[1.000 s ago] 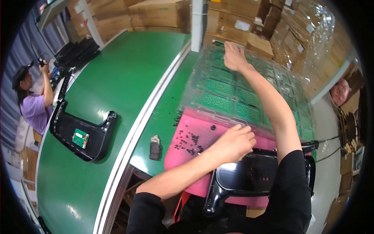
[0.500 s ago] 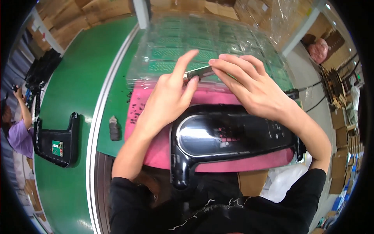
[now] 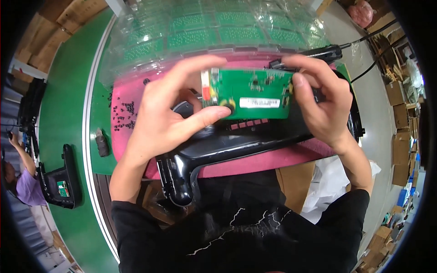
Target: Assembling electronic circuit boards into black plastic housings using an electric screwdriver on a factory line.
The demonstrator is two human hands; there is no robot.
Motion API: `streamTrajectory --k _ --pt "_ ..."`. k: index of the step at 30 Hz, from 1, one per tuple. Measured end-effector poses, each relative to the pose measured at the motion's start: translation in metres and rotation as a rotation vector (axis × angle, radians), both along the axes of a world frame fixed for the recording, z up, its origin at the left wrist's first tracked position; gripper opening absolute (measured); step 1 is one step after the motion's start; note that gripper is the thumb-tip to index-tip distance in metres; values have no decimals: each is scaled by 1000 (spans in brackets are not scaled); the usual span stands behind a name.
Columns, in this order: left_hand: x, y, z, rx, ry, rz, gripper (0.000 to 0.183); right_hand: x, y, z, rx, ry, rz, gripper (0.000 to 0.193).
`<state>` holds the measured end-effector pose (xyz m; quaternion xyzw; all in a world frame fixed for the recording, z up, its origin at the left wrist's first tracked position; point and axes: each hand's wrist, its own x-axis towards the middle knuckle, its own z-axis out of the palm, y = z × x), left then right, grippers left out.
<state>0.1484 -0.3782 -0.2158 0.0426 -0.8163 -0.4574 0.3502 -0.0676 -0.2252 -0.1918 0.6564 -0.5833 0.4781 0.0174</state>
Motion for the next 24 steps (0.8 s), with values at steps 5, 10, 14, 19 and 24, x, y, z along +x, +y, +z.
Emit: streamTrajectory --k 5,10,14,19,24 --pt "9 -7 6 -105 -164 37 75 1 2 -6 121 -265 -4 12" --pt "10 -18 -6 -284 -126 -29 71 2 6 -15 150 -527 84 7" --pt "17 -23 -9 -319 -168 -41 69 1 10 -18 247 -549 112 10" --pt "21 -29 -9 -313 -203 -125 67 -6 21 -28 402 -292 261 74" --pt "21 -36 -13 -375 -383 -206 61 -12 6 -36 352 92 330 61"
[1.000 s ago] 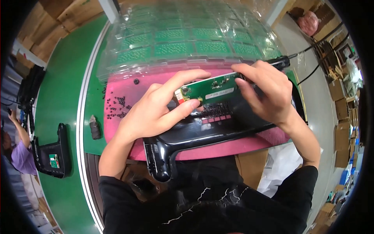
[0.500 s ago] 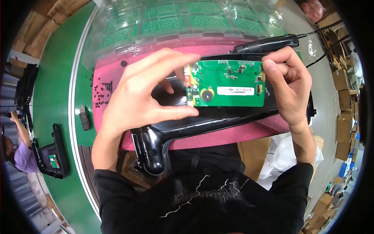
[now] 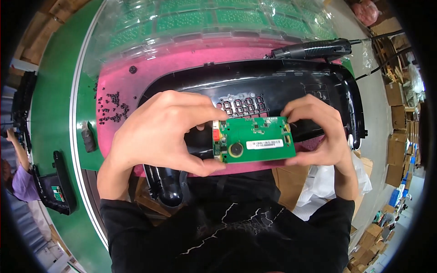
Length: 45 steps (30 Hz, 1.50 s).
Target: Assembling electronic circuit boards into black plastic housings using an electric screwdriver on a factory line.
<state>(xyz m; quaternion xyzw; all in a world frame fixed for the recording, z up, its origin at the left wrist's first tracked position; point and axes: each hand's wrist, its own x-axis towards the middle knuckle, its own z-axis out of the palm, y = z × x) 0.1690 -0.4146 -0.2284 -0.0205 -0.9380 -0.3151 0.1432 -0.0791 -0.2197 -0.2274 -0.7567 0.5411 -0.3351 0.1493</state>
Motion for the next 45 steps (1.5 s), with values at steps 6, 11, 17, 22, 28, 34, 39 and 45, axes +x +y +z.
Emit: streamTrajectory --k 6,11,17,22,28,34,39,45 --pt "-8 -8 -8 -67 -19 208 61 0 -25 -14 -4 28 -204 55" --pt "-18 -7 -6 -110 -134 268 61 -5 -29 -16 62 33 -272 54" --pt "-28 -5 0 -100 -234 297 60 -10 -28 -12 115 65 -300 53" --pt "-39 -2 -2 -84 -278 281 61 -20 -21 -11 150 74 -310 53" --pt "-47 -2 -6 -78 -288 273 62 -27 -19 -13 166 84 -321 53" --pt "-48 -2 -6 -67 -281 277 61 -27 -20 -13 172 89 -322 54" --pt "-46 -4 -5 -81 -258 265 62 -25 -22 -11 185 96 -326 53" --pt "-39 -7 -7 -77 -227 246 62 -20 -27 -8 222 78 -324 54"
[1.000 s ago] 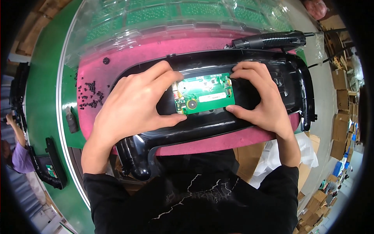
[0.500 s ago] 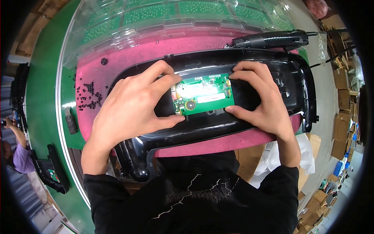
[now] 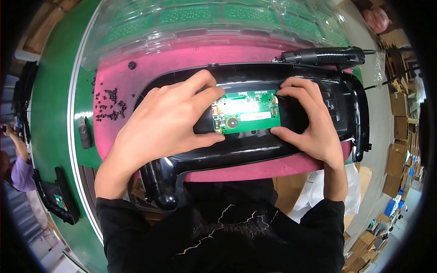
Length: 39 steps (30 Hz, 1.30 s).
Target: Assembling electronic circuit boards into black plastic housings using an electric screwdriver on a factory line.
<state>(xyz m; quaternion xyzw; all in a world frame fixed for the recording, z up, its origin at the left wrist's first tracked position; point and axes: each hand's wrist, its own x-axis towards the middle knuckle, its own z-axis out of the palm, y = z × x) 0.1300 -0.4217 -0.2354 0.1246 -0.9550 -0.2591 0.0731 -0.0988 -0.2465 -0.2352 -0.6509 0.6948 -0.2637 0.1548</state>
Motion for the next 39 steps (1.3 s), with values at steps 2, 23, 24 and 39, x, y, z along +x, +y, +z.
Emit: streamTrajectory --k 2,23,24,39 --pt "2 -4 1 5 -2 0 61 3 -3 1 3 -7 3 55" --pt "44 -8 2 -15 -21 -9 68 -42 -69 33 -781 -500 -435 44" --pt "45 -9 0 -9 -11 -16 69 -19 -82 36 -971 -618 -366 47" --pt "48 -18 -5 283 383 65 36 71 -91 51 -537 -1829 288 29"
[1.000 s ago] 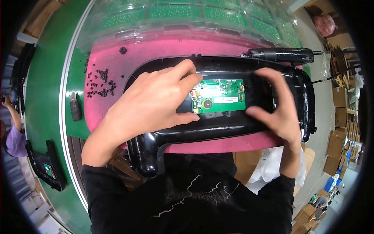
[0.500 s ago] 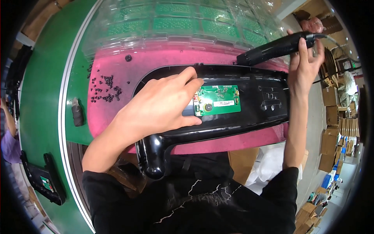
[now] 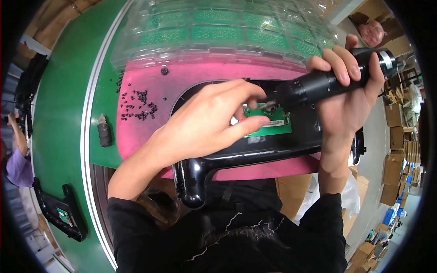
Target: Assembling electronic circuit boards into black plastic housings using an electric screwdriver on a factory line.
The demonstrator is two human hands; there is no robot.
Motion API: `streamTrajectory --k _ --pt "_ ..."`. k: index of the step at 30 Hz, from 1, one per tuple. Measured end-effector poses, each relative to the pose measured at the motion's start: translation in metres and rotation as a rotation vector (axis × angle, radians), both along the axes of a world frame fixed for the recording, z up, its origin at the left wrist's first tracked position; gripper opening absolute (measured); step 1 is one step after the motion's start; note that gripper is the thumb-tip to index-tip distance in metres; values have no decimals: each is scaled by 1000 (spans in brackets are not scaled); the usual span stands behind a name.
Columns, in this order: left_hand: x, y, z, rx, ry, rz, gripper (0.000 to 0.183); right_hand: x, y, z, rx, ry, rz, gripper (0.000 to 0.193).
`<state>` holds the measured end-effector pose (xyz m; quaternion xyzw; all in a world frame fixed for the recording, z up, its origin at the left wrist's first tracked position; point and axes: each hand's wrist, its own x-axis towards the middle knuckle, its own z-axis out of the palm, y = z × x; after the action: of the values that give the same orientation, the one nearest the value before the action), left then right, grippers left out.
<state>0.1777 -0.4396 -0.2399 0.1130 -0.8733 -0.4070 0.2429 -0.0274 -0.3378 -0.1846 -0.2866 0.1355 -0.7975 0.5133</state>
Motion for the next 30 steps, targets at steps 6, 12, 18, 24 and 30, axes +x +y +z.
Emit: streamTrajectory --k 6,12,18,24,30 --pt "-4 -8 -12 -273 225 35 24 19 1 -13 103 -23 -156 13" --pt "-13 -4 -14 -425 209 68 17 10 5 -21 180 9 -235 13" --pt "-16 -8 -12 -181 175 78 9 -7 14 -17 -24 226 -248 15" --pt "-20 -7 -16 89 -1 29 13 -5 12 -20 -38 189 -225 19" --pt "-19 -13 -21 50 -10 55 12 -2 6 -29 -7 309 -228 20"
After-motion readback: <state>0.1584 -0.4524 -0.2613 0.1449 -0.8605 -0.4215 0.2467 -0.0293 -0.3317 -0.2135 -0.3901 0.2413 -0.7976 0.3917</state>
